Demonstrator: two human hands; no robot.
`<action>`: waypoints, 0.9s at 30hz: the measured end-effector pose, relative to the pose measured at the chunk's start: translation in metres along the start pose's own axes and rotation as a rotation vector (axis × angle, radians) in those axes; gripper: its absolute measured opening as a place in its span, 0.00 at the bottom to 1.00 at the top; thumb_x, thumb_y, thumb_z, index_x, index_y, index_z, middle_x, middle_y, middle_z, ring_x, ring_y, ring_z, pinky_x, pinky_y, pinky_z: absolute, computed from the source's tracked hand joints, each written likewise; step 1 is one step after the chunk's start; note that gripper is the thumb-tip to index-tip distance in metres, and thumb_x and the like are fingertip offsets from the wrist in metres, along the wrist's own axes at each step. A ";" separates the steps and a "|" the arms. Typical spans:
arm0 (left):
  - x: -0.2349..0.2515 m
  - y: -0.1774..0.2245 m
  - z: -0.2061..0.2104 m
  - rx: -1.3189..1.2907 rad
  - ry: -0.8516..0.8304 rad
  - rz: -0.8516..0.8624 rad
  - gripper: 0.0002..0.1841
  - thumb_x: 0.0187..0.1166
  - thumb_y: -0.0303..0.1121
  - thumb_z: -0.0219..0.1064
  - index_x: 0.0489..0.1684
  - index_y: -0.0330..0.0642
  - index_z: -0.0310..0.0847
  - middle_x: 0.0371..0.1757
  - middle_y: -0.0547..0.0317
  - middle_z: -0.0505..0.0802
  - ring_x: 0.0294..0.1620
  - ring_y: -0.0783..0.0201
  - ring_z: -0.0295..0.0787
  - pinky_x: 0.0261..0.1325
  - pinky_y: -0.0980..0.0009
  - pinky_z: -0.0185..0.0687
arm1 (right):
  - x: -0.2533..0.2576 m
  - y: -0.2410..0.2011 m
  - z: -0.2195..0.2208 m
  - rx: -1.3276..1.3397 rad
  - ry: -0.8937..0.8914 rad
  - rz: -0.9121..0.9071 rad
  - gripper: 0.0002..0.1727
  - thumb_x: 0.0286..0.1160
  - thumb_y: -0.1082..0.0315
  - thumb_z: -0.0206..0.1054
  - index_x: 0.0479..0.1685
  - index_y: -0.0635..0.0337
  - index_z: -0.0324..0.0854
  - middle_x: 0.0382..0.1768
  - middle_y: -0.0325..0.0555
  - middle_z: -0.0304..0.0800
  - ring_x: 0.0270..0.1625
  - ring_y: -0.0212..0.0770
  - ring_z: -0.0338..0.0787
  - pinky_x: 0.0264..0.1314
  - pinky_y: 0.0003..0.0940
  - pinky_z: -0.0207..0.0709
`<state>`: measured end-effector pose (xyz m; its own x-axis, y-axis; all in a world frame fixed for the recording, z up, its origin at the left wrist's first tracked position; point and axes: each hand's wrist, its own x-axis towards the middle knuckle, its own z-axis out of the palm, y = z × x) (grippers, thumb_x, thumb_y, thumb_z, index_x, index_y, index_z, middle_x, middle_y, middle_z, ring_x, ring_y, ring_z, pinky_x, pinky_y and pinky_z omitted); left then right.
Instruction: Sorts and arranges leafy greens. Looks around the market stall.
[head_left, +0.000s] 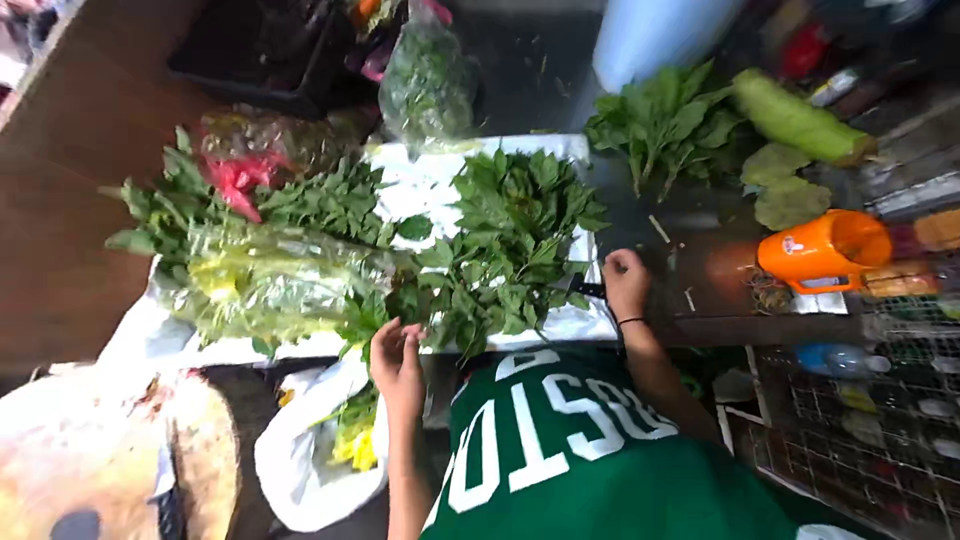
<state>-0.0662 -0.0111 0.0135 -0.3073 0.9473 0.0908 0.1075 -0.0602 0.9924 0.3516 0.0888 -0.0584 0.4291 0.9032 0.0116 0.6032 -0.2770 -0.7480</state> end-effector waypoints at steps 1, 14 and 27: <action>0.001 0.002 0.000 0.015 0.007 -0.031 0.21 0.85 0.25 0.62 0.75 0.33 0.67 0.48 0.51 0.94 0.42 0.57 0.94 0.48 0.57 0.93 | -0.004 -0.009 -0.006 -0.003 -0.030 -0.023 0.20 0.86 0.56 0.63 0.65 0.62 0.83 0.57 0.58 0.91 0.60 0.54 0.91 0.68 0.57 0.82; 0.031 0.018 0.011 0.381 -0.371 -0.256 0.16 0.88 0.37 0.63 0.69 0.42 0.77 0.38 0.50 0.93 0.30 0.58 0.91 0.36 0.57 0.91 | -0.074 -0.106 0.042 -0.060 -0.533 -0.359 0.14 0.85 0.59 0.66 0.55 0.59 0.87 0.51 0.53 0.92 0.49 0.49 0.93 0.56 0.52 0.88; 0.021 -0.020 0.055 0.514 -0.593 -0.313 0.12 0.85 0.40 0.64 0.52 0.42 0.88 0.37 0.51 0.94 0.38 0.53 0.93 0.46 0.45 0.88 | -0.064 -0.096 0.053 -0.271 -0.218 -0.137 0.25 0.76 0.69 0.67 0.74 0.61 0.76 0.73 0.66 0.78 0.75 0.68 0.78 0.73 0.69 0.73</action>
<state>-0.0227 0.0278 -0.0090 0.1377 0.9133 -0.3834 0.5610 0.2471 0.7901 0.2304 0.0746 -0.0229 0.1959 0.9785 -0.0642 0.8139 -0.1988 -0.5459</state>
